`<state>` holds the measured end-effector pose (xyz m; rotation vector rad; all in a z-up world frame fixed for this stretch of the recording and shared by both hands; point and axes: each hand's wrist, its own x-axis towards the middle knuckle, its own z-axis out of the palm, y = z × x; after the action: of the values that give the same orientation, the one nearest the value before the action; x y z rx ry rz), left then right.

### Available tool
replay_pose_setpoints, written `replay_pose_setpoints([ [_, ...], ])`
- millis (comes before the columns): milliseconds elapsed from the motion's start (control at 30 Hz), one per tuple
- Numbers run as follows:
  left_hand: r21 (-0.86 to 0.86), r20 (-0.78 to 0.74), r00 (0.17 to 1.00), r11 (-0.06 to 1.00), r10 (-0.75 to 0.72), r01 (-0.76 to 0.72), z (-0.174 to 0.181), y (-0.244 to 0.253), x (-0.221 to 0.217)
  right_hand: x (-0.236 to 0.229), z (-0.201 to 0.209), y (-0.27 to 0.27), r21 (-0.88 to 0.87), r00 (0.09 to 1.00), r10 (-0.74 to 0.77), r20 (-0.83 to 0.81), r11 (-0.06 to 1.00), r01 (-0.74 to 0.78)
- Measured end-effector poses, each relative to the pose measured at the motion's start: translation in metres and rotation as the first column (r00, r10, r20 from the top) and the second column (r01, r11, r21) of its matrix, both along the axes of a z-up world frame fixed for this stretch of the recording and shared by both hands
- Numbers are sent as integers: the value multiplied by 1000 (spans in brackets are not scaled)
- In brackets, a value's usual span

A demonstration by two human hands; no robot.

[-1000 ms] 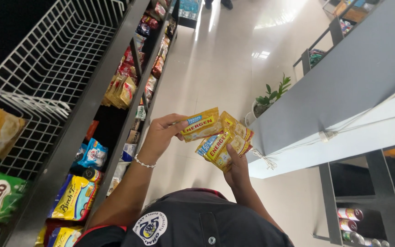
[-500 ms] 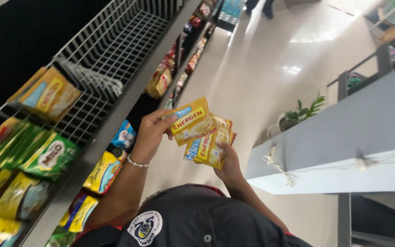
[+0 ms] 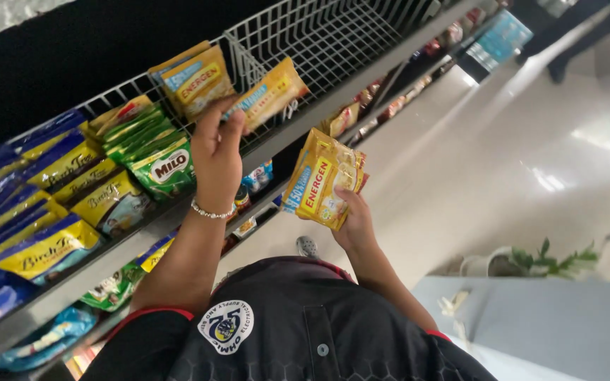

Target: Wiping individual food packets with a cloth and organizing them on shelves in a grocery store.

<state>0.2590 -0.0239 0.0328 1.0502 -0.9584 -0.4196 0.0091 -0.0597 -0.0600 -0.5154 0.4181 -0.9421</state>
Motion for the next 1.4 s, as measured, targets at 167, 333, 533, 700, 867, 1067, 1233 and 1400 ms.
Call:
replay_pose_setpoints([
  [167, 0, 424, 817, 902, 391, -432, 25, -15, 17, 15, 7, -41, -22, 979, 192, -72, 981, -194],
  [333, -91, 629, 492, 686, 602, -722, 7, -44, 38, 22, -15, -91, -62, 891, 436, -131, 893, -446],
  [533, 363, 639, 593, 488, 490, -794, -44, -86, 72, 31, -4, -127, -56, 795, 584, -162, 799, -599],
  [700, 81, 786, 254, 313, 563, -946, -13, -93, 49, 36, -14, -154, 37, 669, 674, -313, 713, -700],
  [867, -50, 731, 253, 419, 634, -907, 10, -65, 14, 39, -38, -169, -64, 540, 792, -283, 547, -835],
  [1067, 224, 639, 600, 631, 480, -743, 21, 31, -43, 71, -18, -142, 31, 342, 908, -241, 360, -933],
  [1233, 317, 363, 713, 640, 599, -700, -11, 131, -93, 106, -29, -86, 173, 86, 991, -104, 103, -979],
  [1400, 325, -92, 591, 585, 802, -743, -41, 239, -127, 139, -48, 3, 236, -149, 988, -37, -136, -962],
])
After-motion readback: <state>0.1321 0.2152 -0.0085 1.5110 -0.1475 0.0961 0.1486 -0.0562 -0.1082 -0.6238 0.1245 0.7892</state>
